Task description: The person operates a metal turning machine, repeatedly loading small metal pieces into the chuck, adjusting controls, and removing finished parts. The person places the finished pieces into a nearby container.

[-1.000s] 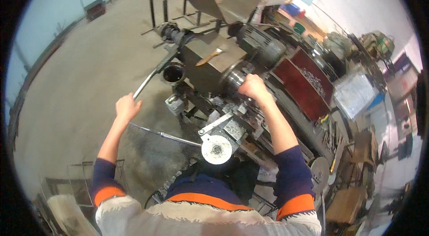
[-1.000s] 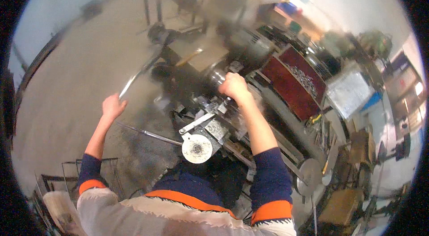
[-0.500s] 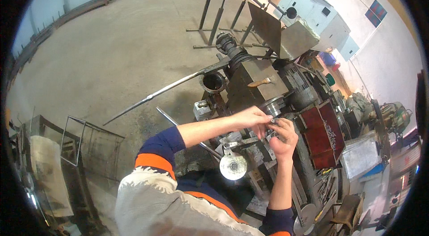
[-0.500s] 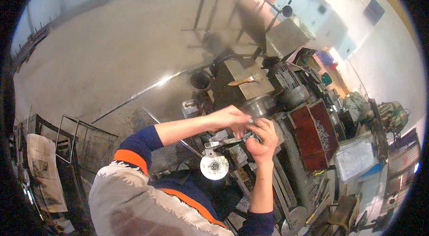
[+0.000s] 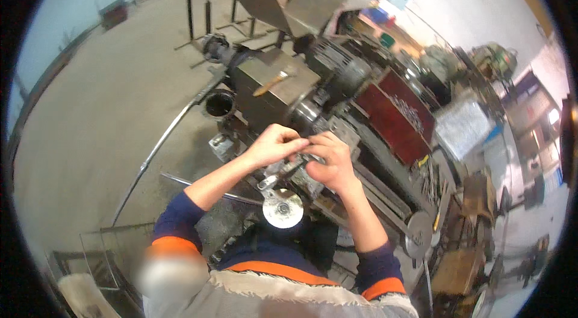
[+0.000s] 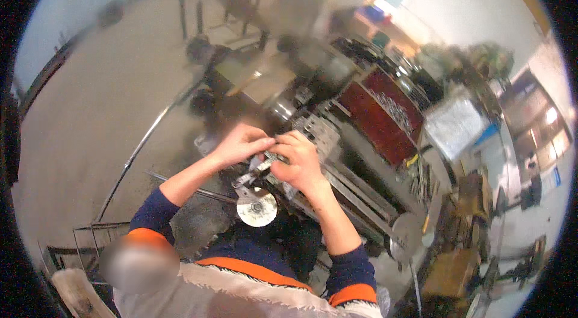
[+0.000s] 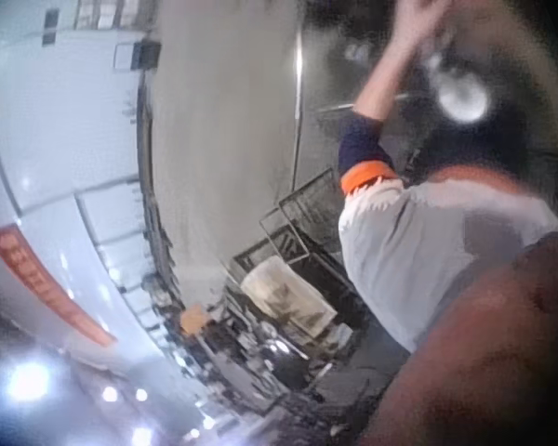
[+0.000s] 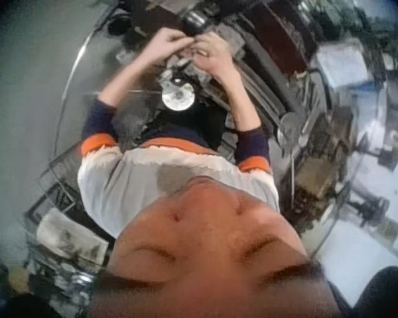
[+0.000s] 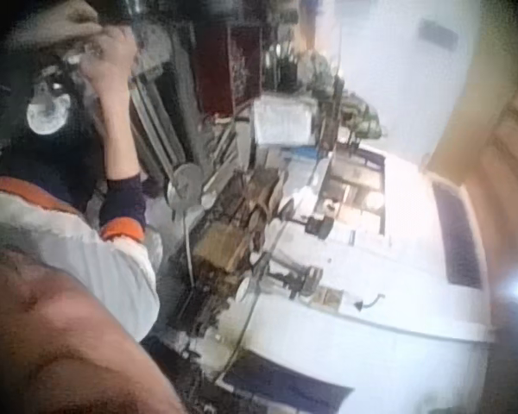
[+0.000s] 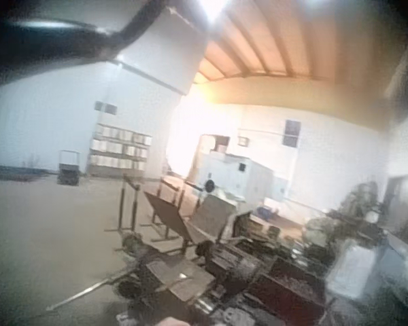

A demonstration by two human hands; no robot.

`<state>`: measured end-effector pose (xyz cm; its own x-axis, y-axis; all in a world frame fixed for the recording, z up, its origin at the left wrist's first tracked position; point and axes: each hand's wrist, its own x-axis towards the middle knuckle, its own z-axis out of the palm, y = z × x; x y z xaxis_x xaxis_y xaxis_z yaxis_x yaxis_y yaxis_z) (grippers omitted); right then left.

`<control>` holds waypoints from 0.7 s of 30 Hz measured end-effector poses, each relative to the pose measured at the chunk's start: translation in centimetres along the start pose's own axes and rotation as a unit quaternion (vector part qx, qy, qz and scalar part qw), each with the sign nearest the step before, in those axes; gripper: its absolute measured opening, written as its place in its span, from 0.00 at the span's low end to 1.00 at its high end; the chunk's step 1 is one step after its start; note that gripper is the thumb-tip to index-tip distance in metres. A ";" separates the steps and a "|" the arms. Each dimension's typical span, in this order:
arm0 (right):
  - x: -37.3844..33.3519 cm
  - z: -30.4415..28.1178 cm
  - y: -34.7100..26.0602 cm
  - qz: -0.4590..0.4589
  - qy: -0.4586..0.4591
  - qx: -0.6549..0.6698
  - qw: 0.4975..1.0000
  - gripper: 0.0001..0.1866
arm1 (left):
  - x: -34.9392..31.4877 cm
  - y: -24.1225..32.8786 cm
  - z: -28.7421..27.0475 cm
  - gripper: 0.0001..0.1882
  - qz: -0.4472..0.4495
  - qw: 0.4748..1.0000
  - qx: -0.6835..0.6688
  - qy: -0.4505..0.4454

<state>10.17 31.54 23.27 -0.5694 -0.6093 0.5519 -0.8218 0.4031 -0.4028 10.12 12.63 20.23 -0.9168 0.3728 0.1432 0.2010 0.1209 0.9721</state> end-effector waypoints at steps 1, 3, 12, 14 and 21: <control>-0.2 0.1 0.5 -0.005 0.009 0.024 1.000 0.17 | 0.0 0.5 0.0 0.17 -0.001 0.999 0.041 0.006; -0.6 -0.6 0.3 0.001 0.013 0.058 0.998 0.18 | 0.1 1.0 0.1 0.17 0.028 0.996 0.089 -0.003; -4.6 -0.4 1.2 0.010 0.060 0.236 0.970 0.27 | -1.2 2.2 0.8 0.09 0.092 0.993 0.014 -0.074; -4.8 -0.5 1.2 -0.011 0.053 0.224 0.973 0.24 | -1.3 2.2 1.1 0.08 0.093 0.992 -0.009 -0.087; -5.3 -0.1 2.1 0.003 0.068 0.248 0.966 0.25 | -0.5 2.5 1.4 0.08 0.088 0.991 -0.045 -0.086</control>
<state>11.42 35.72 19.58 -0.5987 -0.4992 0.6263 -0.7264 0.0089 -0.6872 11.62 14.04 22.36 -0.7962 0.5333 0.2857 0.3138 -0.0397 0.9487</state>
